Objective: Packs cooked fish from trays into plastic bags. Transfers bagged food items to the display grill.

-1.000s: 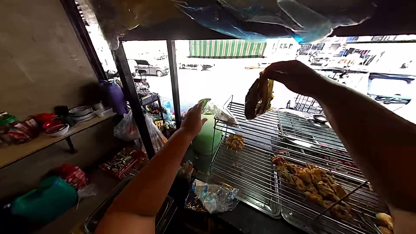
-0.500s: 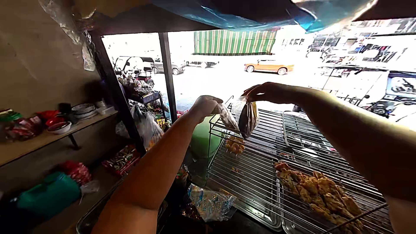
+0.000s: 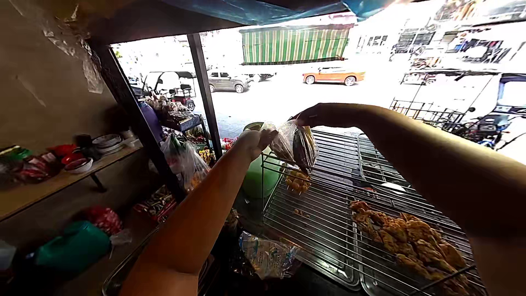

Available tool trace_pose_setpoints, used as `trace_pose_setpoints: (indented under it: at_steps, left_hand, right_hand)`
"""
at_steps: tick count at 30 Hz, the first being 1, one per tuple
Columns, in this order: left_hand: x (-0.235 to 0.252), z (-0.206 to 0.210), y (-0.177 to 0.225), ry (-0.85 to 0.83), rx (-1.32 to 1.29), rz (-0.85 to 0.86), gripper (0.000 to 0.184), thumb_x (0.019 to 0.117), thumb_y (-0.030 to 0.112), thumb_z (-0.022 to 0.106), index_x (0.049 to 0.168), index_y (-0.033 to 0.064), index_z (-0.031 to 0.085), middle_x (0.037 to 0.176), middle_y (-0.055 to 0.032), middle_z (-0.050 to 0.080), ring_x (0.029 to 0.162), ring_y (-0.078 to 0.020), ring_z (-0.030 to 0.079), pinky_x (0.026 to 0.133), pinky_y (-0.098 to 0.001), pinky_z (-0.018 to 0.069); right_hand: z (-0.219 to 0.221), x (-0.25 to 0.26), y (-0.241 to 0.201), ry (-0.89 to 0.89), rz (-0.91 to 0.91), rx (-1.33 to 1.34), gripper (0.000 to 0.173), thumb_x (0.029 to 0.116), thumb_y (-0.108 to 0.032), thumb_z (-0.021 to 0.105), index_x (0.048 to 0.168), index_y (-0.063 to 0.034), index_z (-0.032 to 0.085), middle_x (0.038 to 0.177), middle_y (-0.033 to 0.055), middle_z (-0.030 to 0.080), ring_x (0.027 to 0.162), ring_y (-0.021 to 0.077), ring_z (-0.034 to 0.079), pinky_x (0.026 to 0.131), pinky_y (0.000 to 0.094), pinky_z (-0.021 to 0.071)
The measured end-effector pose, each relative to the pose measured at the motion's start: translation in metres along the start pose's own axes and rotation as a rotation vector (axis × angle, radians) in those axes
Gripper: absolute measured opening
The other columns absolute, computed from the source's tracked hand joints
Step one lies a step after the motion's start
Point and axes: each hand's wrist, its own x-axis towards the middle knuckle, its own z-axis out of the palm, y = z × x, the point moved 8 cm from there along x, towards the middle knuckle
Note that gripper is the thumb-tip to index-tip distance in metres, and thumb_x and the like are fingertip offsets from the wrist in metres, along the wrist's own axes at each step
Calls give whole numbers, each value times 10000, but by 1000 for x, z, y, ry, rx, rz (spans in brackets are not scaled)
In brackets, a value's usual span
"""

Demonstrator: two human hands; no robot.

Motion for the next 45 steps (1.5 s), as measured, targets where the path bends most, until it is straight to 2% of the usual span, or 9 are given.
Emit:
trace_pose_setpoints:
  at_steps: [5,11,16,20,28,32,37,42,45]
  left_hand:
    - [-6,8,4,-51,7,-29,475,1043,15,399,1514,49,349,1135,-137,610,914,-174,625,804,-330,543]
    - [-10,4,8,-32,178,-11,505,1009,-1,462,1504,60,383,1296,-171,567,1017,-210,615,840,-342,538]
    - [-20,1,41,-109,949,384,324,1076,215,514,1201,-25,691,1202,-215,664,1144,-296,629,1016,-488,479]
    - [-29,13,39,-176,1193,307,513,1083,448,455,1031,14,724,1029,-197,685,1032,-332,641,924,-582,466]
    - [-6,0,24,-137,736,176,253,1038,119,573,1245,-10,640,1100,-159,676,925,-189,672,872,-385,564]
    - [4,-16,12,-65,610,66,284,1028,138,593,1272,-3,621,1065,-152,684,896,-180,684,846,-354,576]
    - [-3,-22,19,-20,865,135,309,1049,220,559,1280,30,639,1199,-183,661,1086,-277,642,941,-493,511]
    - [-9,-29,8,-62,755,108,497,1059,446,522,1313,25,596,1172,-164,632,1016,-239,615,890,-442,508]
    - [-17,-30,1,-50,663,33,583,1072,502,440,1430,47,509,1328,-195,587,1124,-269,624,949,-450,512]
  right_hand:
    - [10,17,-19,-27,-89,31,322,1080,-256,513,1277,-69,686,1533,58,522,1307,156,589,1080,329,502]
    - [14,33,-22,-61,-115,-55,268,1074,-249,536,1131,-70,727,1037,33,723,963,83,664,920,320,536]
    - [13,31,-28,-12,-127,-133,248,1070,-205,537,1106,-67,740,1092,47,721,1001,104,669,941,332,526]
    - [11,29,-25,17,-118,-105,248,1065,-199,538,1095,-69,746,1068,37,734,988,106,678,934,341,540]
    - [20,32,-19,-51,-26,-22,278,1077,-255,540,1189,-56,699,1197,72,679,1027,131,664,918,337,552]
    - [30,41,-9,-81,69,39,342,1082,-332,530,1207,-58,692,1116,86,704,1018,150,663,932,373,539]
    - [37,43,-11,-101,119,-65,421,1086,-355,515,1357,-58,638,1527,144,495,1375,292,504,1115,515,414]
    - [42,36,-10,-136,200,-58,475,1085,-381,512,1429,-62,584,1558,139,476,1412,302,478,1155,524,369]
    - [50,39,-17,-139,146,-143,444,1098,-361,485,1395,-60,619,1564,132,470,1424,299,465,1160,523,365]
